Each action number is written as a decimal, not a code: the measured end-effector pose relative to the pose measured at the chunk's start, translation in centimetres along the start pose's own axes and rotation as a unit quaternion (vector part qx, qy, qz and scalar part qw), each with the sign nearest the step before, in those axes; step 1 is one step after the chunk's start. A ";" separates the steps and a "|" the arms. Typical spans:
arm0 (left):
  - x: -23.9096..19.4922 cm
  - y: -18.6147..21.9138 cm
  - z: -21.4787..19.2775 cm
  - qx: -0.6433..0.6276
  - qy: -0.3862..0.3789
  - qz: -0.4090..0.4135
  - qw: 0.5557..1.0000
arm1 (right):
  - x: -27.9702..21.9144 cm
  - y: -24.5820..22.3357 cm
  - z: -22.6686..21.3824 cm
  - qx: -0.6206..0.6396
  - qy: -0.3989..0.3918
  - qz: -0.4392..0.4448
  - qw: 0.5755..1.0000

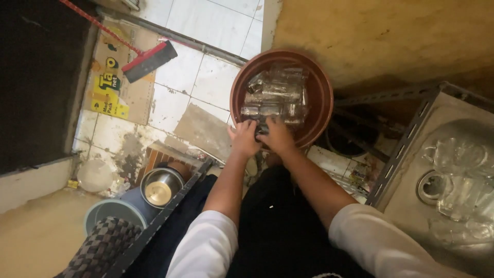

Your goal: Rinsing glass jars under a faucet and placing them into a plastic bucket for cleaning

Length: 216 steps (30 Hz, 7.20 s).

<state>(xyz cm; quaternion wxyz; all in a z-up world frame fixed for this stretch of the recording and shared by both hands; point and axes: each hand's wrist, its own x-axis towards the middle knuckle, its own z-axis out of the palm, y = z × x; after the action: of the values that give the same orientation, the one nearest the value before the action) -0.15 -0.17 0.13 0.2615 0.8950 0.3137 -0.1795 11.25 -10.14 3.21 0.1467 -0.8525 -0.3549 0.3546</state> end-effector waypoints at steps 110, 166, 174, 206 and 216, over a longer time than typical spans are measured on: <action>-10.5 13.4 -14.6 -0.320 0.334 0.241 0.854 | -12.4 -3.4 -16.3 0.212 0.251 -0.288 0.900; -19.4 47.5 -4.4 -0.212 0.164 0.428 0.863 | -40.6 24.2 -28.4 0.150 0.322 -0.210 0.911; -17.3 48.8 1.6 0.032 0.195 0.406 0.892 | -38.8 31.4 -23.8 -0.136 0.377 -0.136 0.906; -14.5 46.2 7.4 0.143 -0.138 0.203 0.959 | -36.6 35.2 -19.4 -0.012 0.226 -0.009 0.974; -14.9 46.1 6.5 0.120 -0.151 0.203 0.960 | -36.0 37.8 -16.5 0.139 0.306 0.046 0.941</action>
<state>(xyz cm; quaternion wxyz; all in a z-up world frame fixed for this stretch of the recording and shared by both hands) 18.04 -41.64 18.51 0.2274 0.9270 0.0586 -0.2925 23.99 -62.28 13.88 0.3483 -0.9065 -0.2006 0.1290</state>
